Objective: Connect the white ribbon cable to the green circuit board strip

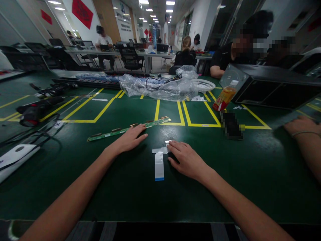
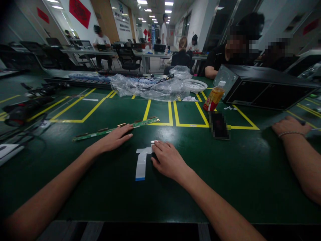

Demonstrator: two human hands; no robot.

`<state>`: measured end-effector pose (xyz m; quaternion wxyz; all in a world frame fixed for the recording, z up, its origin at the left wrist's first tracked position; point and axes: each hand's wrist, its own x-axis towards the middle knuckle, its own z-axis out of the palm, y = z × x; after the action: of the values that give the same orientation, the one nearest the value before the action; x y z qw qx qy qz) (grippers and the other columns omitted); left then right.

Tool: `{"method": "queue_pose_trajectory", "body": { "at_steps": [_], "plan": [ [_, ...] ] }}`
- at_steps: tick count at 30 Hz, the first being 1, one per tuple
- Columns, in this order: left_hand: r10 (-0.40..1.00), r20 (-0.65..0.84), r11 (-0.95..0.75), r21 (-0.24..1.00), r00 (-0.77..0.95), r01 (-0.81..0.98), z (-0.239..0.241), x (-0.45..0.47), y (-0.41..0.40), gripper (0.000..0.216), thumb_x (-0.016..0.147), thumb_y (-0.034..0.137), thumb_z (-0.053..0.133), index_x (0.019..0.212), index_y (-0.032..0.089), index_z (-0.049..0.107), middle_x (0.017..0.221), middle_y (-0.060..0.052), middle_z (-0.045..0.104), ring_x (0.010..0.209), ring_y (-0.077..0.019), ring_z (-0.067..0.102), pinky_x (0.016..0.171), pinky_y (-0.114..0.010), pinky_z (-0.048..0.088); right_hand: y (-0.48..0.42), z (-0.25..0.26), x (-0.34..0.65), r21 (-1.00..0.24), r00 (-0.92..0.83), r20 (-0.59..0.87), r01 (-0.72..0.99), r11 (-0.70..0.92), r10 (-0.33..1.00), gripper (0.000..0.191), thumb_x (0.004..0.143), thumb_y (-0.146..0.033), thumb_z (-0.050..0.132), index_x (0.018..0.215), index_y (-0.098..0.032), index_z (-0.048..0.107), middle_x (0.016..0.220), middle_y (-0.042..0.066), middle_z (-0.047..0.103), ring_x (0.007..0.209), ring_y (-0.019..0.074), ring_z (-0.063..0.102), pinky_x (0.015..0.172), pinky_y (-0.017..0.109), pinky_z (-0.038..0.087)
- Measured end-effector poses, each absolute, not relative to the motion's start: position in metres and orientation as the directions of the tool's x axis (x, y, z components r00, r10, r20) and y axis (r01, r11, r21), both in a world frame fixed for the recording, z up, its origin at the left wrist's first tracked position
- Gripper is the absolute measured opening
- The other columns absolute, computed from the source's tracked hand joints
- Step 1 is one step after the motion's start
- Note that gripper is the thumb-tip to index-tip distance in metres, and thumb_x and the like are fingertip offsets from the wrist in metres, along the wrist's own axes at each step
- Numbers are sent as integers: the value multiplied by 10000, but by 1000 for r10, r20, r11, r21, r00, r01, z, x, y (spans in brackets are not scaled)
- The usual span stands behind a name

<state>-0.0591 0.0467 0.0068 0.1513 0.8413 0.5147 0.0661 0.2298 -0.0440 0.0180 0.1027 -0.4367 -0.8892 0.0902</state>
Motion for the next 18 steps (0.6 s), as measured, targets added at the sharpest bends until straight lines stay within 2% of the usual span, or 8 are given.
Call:
{"method": "queue_pose_trajectory", "body": {
  "at_steps": [3, 6, 10, 18],
  "plan": [
    [752, -72, -587, 379, 655, 715, 14, -31, 24, 654, 1034, 592, 325, 1527, 172, 408, 1628, -102, 333, 1523, -248, 258, 1249, -480, 155, -51, 20, 223, -230, -600, 107, 761, 607, 793, 501, 964, -320, 553, 1432, -143, 535, 1507, 167, 530, 1393, 306, 478, 1148, 503, 389],
    [642, -72, -677, 412, 763, 609, 18, -11, 8, 616, 1040, 538, 396, 1550, 193, 374, 1637, -80, 316, 1527, -216, 250, 1261, -455, 123, -56, 21, 217, -210, -587, 120, 773, 599, 800, 474, 982, -272, 503, 1422, -102, 544, 1478, 189, 554, 1371, 306, 501, 1142, 481, 395],
    [623, -52, -697, 416, 780, 584, 19, -4, 5, 583, 1042, 482, 430, 1545, 190, 379, 1629, -86, 332, 1523, -207, 264, 1260, -441, 139, -58, 19, 211, -205, -549, 114, 803, 560, 828, 450, 1005, -221, 426, 1407, -72, 565, 1471, 186, 564, 1363, 297, 513, 1166, 458, 376],
    [609, -23, -719, 407, 793, 564, 16, -8, 6, 572, 1039, 464, 449, 1541, 197, 384, 1625, -86, 342, 1522, -214, 267, 1258, -457, 144, -65, 11, 201, -199, -493, 109, 840, 504, 863, 493, 1002, -238, 442, 1442, -32, 527, 1498, 232, 519, 1400, 321, 478, 1182, 485, 367]
  ]
}}
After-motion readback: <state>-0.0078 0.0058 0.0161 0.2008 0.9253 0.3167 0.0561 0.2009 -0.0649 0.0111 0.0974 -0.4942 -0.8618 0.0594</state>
